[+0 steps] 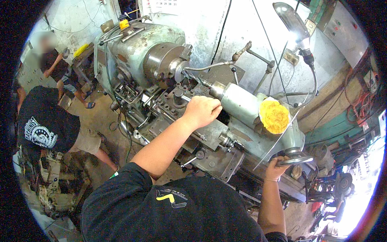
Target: The person operates a metal lathe, using both hands to turn the handwheel and adjust the tool post while a metal workpiece rotates in the chuck. The person repeatedly advances and retracts the cutting tool along the workpiece.
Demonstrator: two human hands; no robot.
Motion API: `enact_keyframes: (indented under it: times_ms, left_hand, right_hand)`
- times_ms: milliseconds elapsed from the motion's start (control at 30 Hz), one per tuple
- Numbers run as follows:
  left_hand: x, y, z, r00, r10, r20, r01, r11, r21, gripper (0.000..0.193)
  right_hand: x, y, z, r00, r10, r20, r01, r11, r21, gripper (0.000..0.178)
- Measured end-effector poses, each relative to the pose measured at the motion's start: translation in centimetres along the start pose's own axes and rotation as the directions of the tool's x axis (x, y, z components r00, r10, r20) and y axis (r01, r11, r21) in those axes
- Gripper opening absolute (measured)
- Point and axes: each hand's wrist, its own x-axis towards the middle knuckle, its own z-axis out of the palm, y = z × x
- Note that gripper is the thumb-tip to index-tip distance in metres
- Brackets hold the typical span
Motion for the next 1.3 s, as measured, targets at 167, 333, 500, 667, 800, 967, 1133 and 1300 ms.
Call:
enact_keyframes:
  times_ms: [167, 333, 500, 667, 800, 967, 1133, 1300]
  left_hand:
    - [0.0, -0.1, 0.1, 1.000, 0.008, -0.028, -0.009, 1.000, -0.012, 0.022]
    - [0.0, -0.2, 0.3, 0.999, -0.003, -0.038, 0.002, 1.000, -0.014, 0.021]
    - [-0.2, 0.1, 0.7, 0.985, 0.012, -0.171, -0.020, 0.999, -0.048, 0.024]
    - [-0.3, 0.0, 1.2, 0.969, 0.047, -0.243, -0.057, 0.998, -0.033, 0.021]
    - [-0.3, 0.1, 1.2, 0.971, 0.039, -0.238, -0.048, 0.998, -0.032, 0.023]
    - [-0.2, 0.6, 1.1, 0.966, 0.029, -0.256, -0.032, 0.999, -0.010, 0.021]
    - [0.0, 1.1, 1.0, 0.973, -0.031, -0.227, 0.038, 0.999, 0.026, 0.022]
    - [0.5, 1.6, -0.1, 0.952, -0.302, 0.058, 0.300, 0.953, 0.033, 0.026]
  right_hand:
    - [0.1, 0.5, 0.1, 0.995, 0.095, -0.033, -0.092, 0.992, 0.086, 0.049]
    - [-0.2, 0.7, 0.2, 0.999, -0.032, -0.022, 0.030, 0.998, -0.053, 0.050]
    - [-0.7, 1.6, 0.1, 0.997, 0.078, 0.009, -0.079, 0.992, 0.098, 0.055]
    - [-1.5, 2.6, -0.4, 0.984, 0.125, 0.128, -0.137, 0.987, 0.089, 0.053]
    - [-0.5, 1.9, -2.2, 0.939, 0.044, 0.342, 0.044, 0.968, -0.246, 0.041]
    - [1.0, 1.0, -3.0, 0.902, -0.042, 0.430, 0.242, 0.873, -0.423, 0.027]
    - [1.1, 0.9, -2.7, 0.900, -0.104, 0.423, 0.294, 0.862, -0.413, 0.023]
    - [0.7, 0.1, -2.6, 0.899, -0.090, 0.428, 0.282, 0.868, -0.409, 0.031]
